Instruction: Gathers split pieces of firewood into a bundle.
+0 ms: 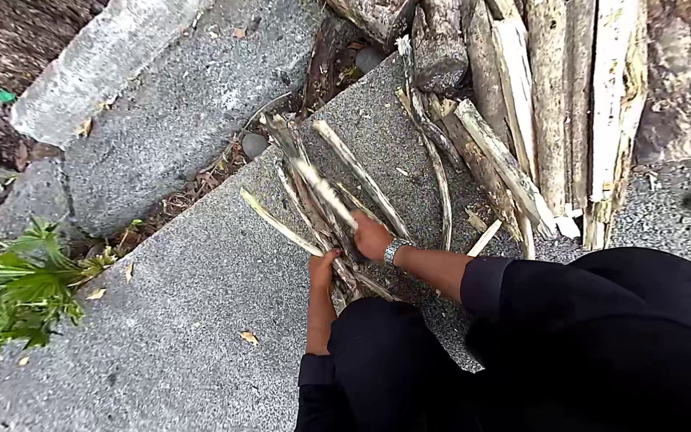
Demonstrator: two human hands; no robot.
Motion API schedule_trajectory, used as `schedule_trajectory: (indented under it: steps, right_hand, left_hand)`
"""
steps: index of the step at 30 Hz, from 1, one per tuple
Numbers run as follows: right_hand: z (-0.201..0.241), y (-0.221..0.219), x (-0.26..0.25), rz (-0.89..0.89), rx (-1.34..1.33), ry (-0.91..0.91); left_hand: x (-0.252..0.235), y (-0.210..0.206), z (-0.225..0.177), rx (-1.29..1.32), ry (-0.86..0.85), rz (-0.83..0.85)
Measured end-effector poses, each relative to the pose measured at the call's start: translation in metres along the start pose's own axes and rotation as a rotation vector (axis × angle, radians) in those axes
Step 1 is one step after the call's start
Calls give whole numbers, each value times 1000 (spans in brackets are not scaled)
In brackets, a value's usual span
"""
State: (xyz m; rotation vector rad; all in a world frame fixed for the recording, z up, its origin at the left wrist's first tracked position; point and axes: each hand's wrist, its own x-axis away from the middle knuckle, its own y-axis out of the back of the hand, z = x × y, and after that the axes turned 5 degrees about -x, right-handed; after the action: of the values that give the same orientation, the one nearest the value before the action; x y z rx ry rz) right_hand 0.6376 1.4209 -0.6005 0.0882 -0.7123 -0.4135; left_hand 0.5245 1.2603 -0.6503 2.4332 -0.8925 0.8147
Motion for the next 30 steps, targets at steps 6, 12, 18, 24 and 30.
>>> schedule_trajectory:
  steps: [6, 12, 18, 24, 30]
  right_hand:
    - [-29, 60, -35, -332, 90, -139]
    - [-96, 60, -62, -115, 105, -77]
    - [-91, 59, -54, 74, 133, -13]
    - [-102, 121, -55, -760, 222, -180]
    - [-121, 147, -67, -751, 316, -376]
  left_hand:
    - [-4, 15, -11, -261, -6, -61]
    - [-23, -39, -8, -466, -98, -3]
    - [-35, -58, 0, -864, -278, -46]
    - [-40, -63, 8, -980, -199, -52]
    - [-40, -73, 1, -1097, -125, -56]
